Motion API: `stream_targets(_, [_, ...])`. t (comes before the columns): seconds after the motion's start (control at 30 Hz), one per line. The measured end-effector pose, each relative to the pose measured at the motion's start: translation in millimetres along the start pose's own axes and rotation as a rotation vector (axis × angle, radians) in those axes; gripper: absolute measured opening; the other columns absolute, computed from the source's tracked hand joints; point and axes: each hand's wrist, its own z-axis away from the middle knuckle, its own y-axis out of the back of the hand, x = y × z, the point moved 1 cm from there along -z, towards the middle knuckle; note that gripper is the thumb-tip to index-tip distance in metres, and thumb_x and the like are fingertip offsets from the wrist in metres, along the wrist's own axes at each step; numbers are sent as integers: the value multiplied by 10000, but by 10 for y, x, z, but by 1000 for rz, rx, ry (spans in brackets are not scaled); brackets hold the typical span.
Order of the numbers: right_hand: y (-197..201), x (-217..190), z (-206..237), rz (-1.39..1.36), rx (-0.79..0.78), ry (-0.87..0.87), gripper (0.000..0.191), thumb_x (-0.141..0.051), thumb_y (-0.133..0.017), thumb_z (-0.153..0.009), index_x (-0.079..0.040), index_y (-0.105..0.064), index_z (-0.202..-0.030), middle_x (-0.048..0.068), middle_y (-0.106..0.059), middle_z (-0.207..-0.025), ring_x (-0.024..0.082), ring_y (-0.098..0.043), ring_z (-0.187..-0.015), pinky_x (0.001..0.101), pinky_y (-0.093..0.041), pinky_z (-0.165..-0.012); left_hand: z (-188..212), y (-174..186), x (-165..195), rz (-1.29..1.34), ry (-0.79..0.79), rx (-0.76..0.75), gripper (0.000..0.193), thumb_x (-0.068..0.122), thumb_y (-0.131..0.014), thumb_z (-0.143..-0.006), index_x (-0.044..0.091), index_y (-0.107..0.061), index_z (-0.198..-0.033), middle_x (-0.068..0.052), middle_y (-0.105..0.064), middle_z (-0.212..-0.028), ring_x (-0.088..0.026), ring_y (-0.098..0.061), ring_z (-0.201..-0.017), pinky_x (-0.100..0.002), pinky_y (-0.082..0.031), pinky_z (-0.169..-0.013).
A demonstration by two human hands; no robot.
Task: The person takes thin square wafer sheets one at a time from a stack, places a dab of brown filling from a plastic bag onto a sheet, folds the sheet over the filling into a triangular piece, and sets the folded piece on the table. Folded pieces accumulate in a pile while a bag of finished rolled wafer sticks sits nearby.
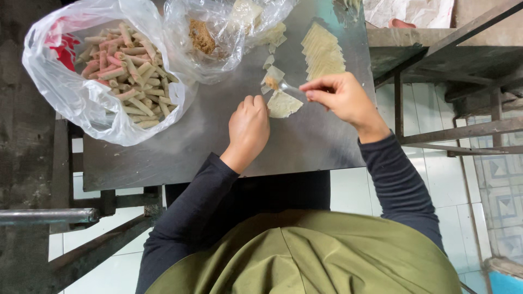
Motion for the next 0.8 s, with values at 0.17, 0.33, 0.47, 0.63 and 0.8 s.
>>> stream_targets(0.17, [116,316,102,51,-9,45,196,3,-688,-928,-27,-781,-1098,7,-739,-896,53,-661,-831,216,-518,-730,35,0,49,-48,22,3,213,131,-710,-797,3,-559,-876,-162,-617,-870,-335,-654,-792,-415,-542,-628])
stream_targets(0.33, [138,475,119,192,25,201,228,61,-664,-914,-26,-775,-1094,47,-738,-954,107,-705,-893,247,-553,-801,17,-20,102,-111,-8,-3,114,54,-669,-845,43,-565,-891,-133,-634,-871,-314,-673,-812,-411,-550,-687])
stream_targets(0.47, [133,467,146,368,60,351,260,66,-684,-894,-64,-785,-1095,74,-709,-905,188,-696,-852,289,-553,-767,0,68,116,144,26,57,131,96,-680,-945,32,-566,-952,-154,-681,-845,-357,-679,-776,-454,-527,-665])
stream_targets(0.63, [73,378,170,676,161,690,271,40,-728,-849,-101,-801,-1069,62,-686,-885,272,-651,-859,378,-531,-749,-80,171,98,412,135,-14,222,48,-695,-900,2,-556,-1068,-162,-721,-861,-343,-718,-752,-417,-556,-660])
stream_targets(0.8, [39,299,207,944,206,975,270,4,-753,-869,-113,-796,-1109,31,-700,-962,235,-664,-902,357,-551,-763,-114,217,83,515,212,-61,245,26,-688,-913,2,-573,-1128,-149,-740,-871,-289,-749,-774,-366,-575,-690])
